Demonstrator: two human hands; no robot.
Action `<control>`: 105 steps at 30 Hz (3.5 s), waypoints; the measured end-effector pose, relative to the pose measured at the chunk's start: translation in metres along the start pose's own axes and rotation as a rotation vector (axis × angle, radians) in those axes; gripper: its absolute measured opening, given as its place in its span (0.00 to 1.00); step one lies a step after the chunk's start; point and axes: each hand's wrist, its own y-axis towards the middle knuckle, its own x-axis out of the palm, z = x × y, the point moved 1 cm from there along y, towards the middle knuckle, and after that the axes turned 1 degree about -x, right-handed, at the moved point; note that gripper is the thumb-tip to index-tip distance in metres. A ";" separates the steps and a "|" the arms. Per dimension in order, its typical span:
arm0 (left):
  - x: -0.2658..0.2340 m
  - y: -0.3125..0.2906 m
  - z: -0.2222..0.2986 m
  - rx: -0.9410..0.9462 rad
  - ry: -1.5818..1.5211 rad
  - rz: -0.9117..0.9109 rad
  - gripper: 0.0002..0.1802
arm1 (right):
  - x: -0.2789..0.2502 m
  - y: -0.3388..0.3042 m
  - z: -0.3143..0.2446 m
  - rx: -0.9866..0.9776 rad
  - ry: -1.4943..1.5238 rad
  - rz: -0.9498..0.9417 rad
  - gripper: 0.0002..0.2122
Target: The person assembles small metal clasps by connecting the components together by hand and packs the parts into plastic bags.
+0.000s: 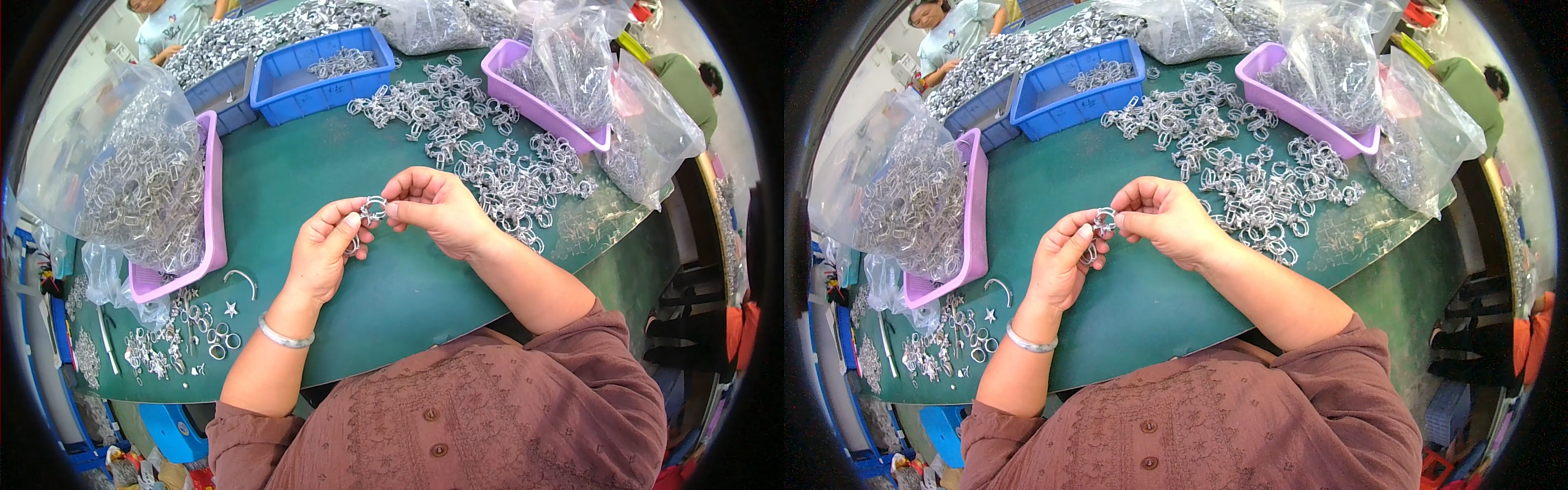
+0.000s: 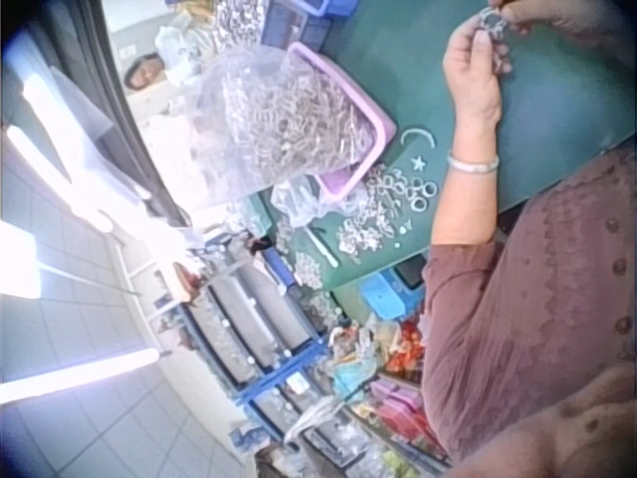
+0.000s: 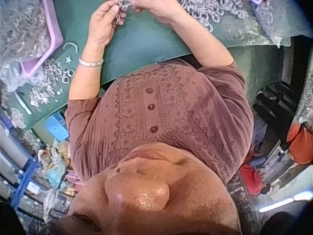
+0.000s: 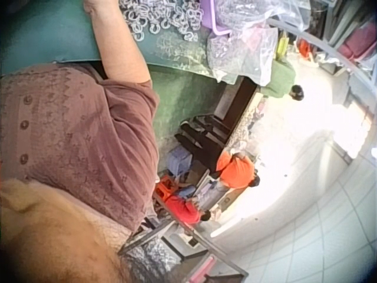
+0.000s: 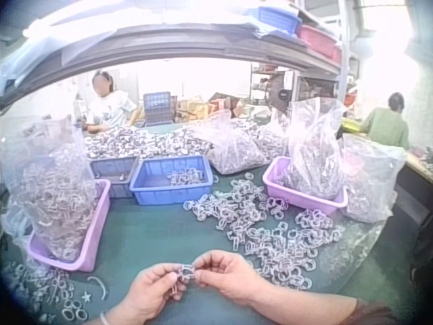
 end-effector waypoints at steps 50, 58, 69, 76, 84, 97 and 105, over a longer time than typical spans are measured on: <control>-0.005 0.002 0.006 -0.174 -0.670 -0.222 0.20 | -0.041 -0.022 -0.060 -0.224 -0.949 0.040 0.11; -0.011 0.002 0.001 -0.162 -0.756 -0.392 0.19 | -0.051 -0.055 -0.053 -0.454 -1.799 -0.166 0.18; -0.002 -0.003 0.002 -0.245 -0.306 -0.114 0.11 | -0.021 -0.032 -0.039 -0.360 -1.158 -0.261 0.16; 0.003 -0.008 0.002 -0.331 -0.125 -0.246 0.18 | 0.012 -0.013 -0.033 -0.479 -1.073 -0.424 0.29; 0.002 -0.006 0.005 -0.241 -0.380 -0.314 0.21 | 0.006 -0.010 -0.021 -0.595 -0.894 -0.166 0.20; 0.002 -0.006 0.005 -0.211 -0.237 -0.311 0.16 | 0.006 -0.011 -0.007 -0.723 -0.834 -0.045 0.11; -0.001 -0.003 0.006 -0.163 -0.173 -0.225 0.17 | 0.004 -0.012 -0.006 -0.674 -0.891 -0.059 0.10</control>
